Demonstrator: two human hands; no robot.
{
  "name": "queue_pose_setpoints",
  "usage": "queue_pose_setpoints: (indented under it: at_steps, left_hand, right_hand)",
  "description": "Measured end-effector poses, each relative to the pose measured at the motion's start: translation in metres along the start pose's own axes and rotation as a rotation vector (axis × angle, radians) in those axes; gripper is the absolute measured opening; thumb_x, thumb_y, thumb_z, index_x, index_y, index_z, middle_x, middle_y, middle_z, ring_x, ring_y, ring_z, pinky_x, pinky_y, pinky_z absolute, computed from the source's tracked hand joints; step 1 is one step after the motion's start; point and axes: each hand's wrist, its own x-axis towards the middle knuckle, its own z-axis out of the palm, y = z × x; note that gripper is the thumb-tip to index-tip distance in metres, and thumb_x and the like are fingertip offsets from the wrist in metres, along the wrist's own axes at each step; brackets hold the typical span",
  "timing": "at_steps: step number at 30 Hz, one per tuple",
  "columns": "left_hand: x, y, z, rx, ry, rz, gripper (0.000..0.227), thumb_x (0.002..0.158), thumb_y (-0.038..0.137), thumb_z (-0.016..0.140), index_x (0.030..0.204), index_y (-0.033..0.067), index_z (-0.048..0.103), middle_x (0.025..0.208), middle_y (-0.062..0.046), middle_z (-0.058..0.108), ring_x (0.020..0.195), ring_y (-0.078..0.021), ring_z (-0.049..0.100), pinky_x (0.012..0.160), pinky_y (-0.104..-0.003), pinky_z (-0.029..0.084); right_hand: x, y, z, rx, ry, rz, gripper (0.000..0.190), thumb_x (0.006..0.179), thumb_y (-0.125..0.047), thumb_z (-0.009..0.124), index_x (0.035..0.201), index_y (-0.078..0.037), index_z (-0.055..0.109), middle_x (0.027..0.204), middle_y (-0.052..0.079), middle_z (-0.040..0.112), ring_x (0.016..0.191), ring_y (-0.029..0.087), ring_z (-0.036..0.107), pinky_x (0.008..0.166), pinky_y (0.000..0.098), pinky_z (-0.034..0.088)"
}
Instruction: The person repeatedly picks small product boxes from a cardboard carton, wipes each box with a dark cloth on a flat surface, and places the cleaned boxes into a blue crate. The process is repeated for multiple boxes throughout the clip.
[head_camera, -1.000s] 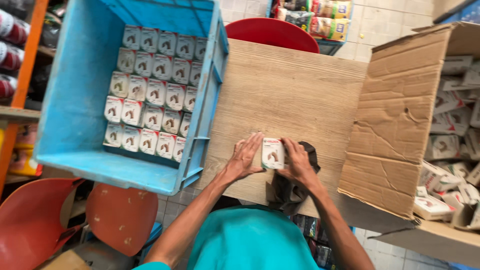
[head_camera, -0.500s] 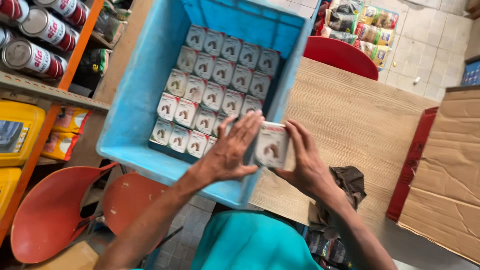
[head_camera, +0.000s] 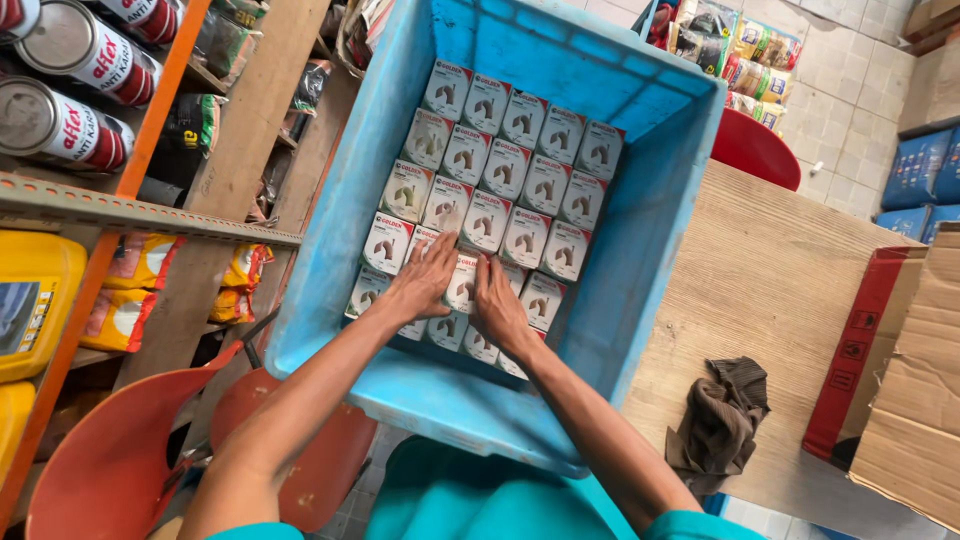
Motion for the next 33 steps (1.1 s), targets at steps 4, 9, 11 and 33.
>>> queue_pose_setpoints:
  at_steps: [4,9,11,33]
  left_hand:
    - [-0.005,-0.006,-0.012,0.088,-0.062,0.032,0.102,0.068,0.045,0.084,0.146,-0.0011,0.038,0.160,-0.024,0.024,0.151,-0.0329,0.019,0.118,-0.049,0.021]
    - [0.009,-0.017,0.019,0.035,0.064,0.013,0.105,0.076,0.035,0.081,0.155,0.0022,0.021,0.162,-0.023,0.018,0.151,-0.0312,0.015,0.118,-0.049,0.019]
    - [0.010,-0.022,0.029,0.093,0.131,0.015,0.103,0.073,0.032,0.081,0.153,0.0027,0.025,0.161,-0.022,0.022,0.150,-0.0305,0.019,0.116,-0.048,0.020]
    - [0.062,0.235,-0.145,-0.211,0.834,0.385,0.042,0.095,0.035,0.063,0.135,0.0220,0.059,0.150,-0.010,0.046,0.139,-0.0261,0.042,0.109,-0.043,0.025]
  right_hand:
    - [0.001,-0.009,0.001,0.052,-0.105,0.050,0.108,0.063,-0.020,0.088,0.146,0.013,0.027,0.137,0.037,0.036,0.121,0.047,0.052,0.100,0.0480,0.048]
    - [0.011,-0.012,-0.005,-0.112,0.000,0.072,0.101,0.068,-0.033,0.088,0.149,-0.002,0.036,0.147,0.025,0.031,0.128,0.038,0.045,0.098,0.0411,0.046]
    - [0.015,-0.010,-0.002,-0.141,-0.011,0.090,0.107,0.066,-0.038,0.087,0.150,-0.003,0.032,0.147,0.024,0.032,0.128,0.037,0.044,0.097,0.0413,0.046]
    - [-0.178,0.084,-0.214,0.094,0.563,0.545,0.069,0.089,-0.036,0.069,0.146,-0.006,0.043,0.140,0.020,0.044,0.130,0.040,0.045,0.109,0.0479,0.038]
